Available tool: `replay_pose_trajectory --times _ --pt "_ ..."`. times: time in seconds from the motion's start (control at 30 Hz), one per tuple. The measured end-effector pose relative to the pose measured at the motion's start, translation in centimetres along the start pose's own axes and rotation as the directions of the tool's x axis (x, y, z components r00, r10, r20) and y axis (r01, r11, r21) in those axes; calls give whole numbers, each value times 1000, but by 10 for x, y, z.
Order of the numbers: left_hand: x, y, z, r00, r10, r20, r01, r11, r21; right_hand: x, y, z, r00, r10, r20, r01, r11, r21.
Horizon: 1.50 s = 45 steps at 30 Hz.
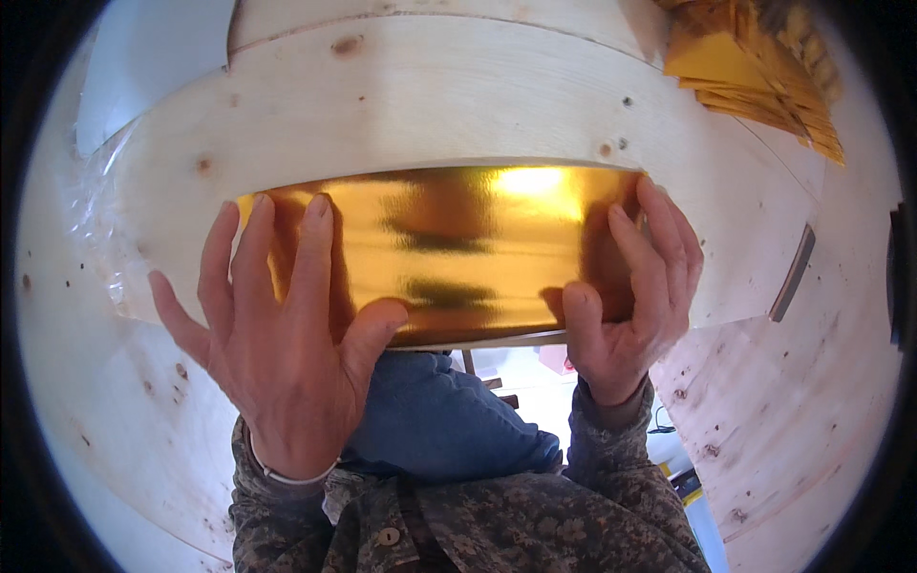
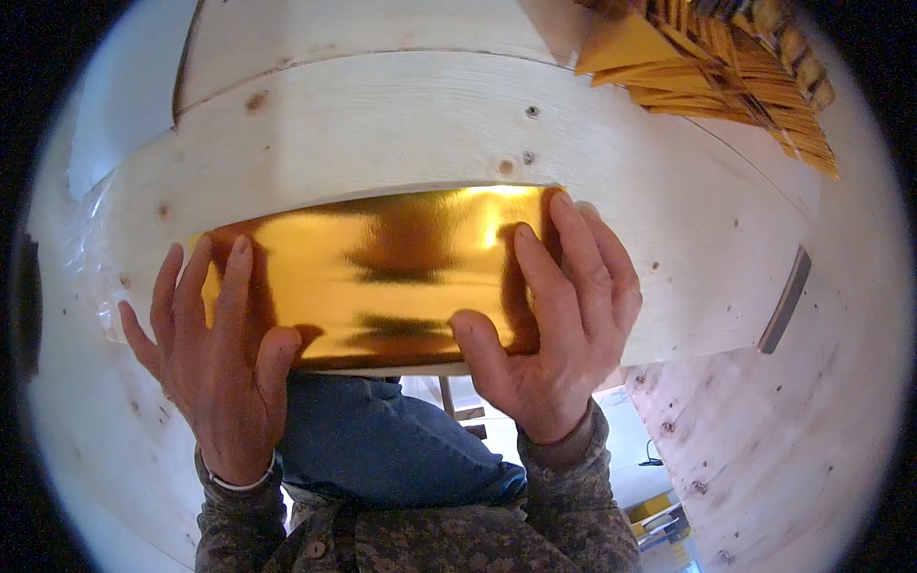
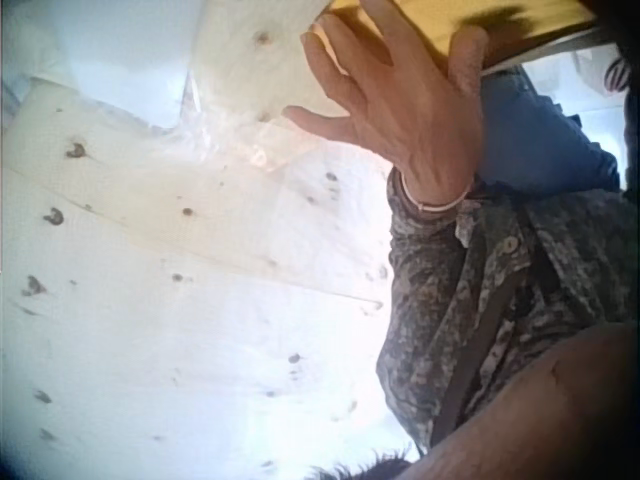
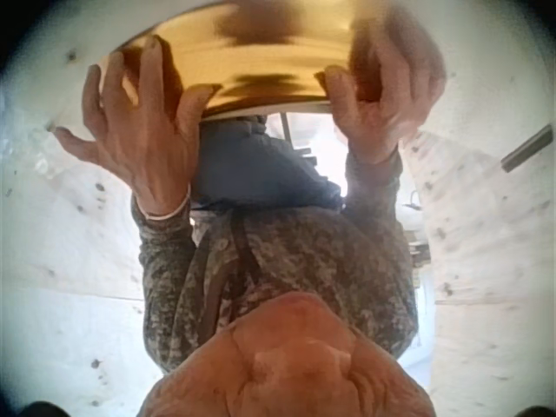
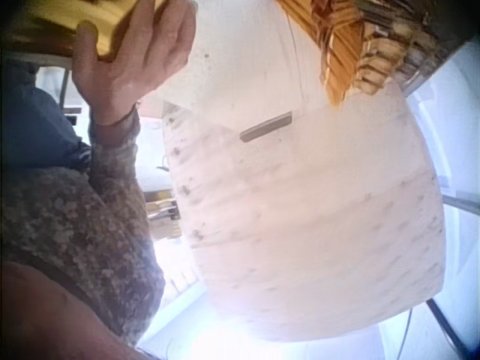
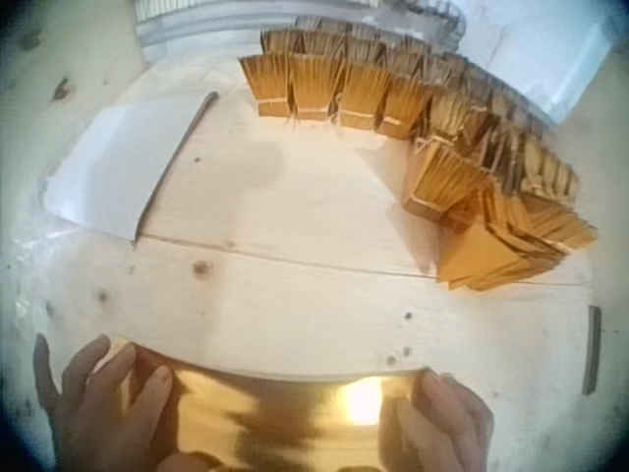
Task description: The person folds a sheet of gold-colored paper on a wooden table, making multiple creases and shaping it into a triangular form. The person repeatedly aligns edges and presses folds to create a structured origami-like object.
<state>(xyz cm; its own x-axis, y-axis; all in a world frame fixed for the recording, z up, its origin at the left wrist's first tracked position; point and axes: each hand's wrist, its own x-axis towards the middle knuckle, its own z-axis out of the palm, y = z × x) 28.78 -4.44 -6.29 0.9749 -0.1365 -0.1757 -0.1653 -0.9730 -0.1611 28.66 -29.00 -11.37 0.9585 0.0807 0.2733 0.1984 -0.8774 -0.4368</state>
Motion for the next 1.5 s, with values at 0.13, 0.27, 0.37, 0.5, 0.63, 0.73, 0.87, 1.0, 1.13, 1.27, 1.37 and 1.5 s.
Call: replay_pose_trajectory --times 0.13,0.27,0.37,0.5,0.63,0.73,0.87,1.0,1.13,1.27,1.37,1.5 --pt "3 4 -3 995 2 -98 -8 998 -63 0 0 3 999 -8 -49 8 1000 8" --pt "9 8 2 963 103 -248 -130 987 -96 -1 0 5 997 -10 -77 11 1000 7" --pt "14 8 5 945 98 -313 -136 985 -103 -1 0 5 993 -35 -109 36 999 5" --pt "15 18 9 943 67 -327 -98 992 -80 -2 1 5 989 -64 -136 63 998 -16" --pt "16 25 12 904 72 -422 -132 985 -114 -4 2 4 986 -87 -140 83 996 -34" --pt "24 35 9 971 63 -231 -59 998 26 -5 0 2 986 -85 -145 79 996 -46" --pt "28 43 -2 993 71 -89 -60 991 118 -5 0 3 985 -83 -150 76 996 -53" --pt "24 47 -5 999 36 -17 -33 988 153 -6 2 3 994 -45 -102 42 999 -25" --pt "20 43 1 997 38 -73 -32 997 77 -3 -3 -4 996 32 -87 -13 978 208" --pt "20 44 5 995 20 -95 -16 999 38 -12 -28 -6 974 -187 -126 172 978 -117" --pt "22 42 6 996 -4 -92 5 1000 10 -23 -58 6 954 -285 -95 278 957 -88" --pt "18 35 4 997 41 -63 -40 999 19 -37 -84 21 958 -286 6 286 955 -79"
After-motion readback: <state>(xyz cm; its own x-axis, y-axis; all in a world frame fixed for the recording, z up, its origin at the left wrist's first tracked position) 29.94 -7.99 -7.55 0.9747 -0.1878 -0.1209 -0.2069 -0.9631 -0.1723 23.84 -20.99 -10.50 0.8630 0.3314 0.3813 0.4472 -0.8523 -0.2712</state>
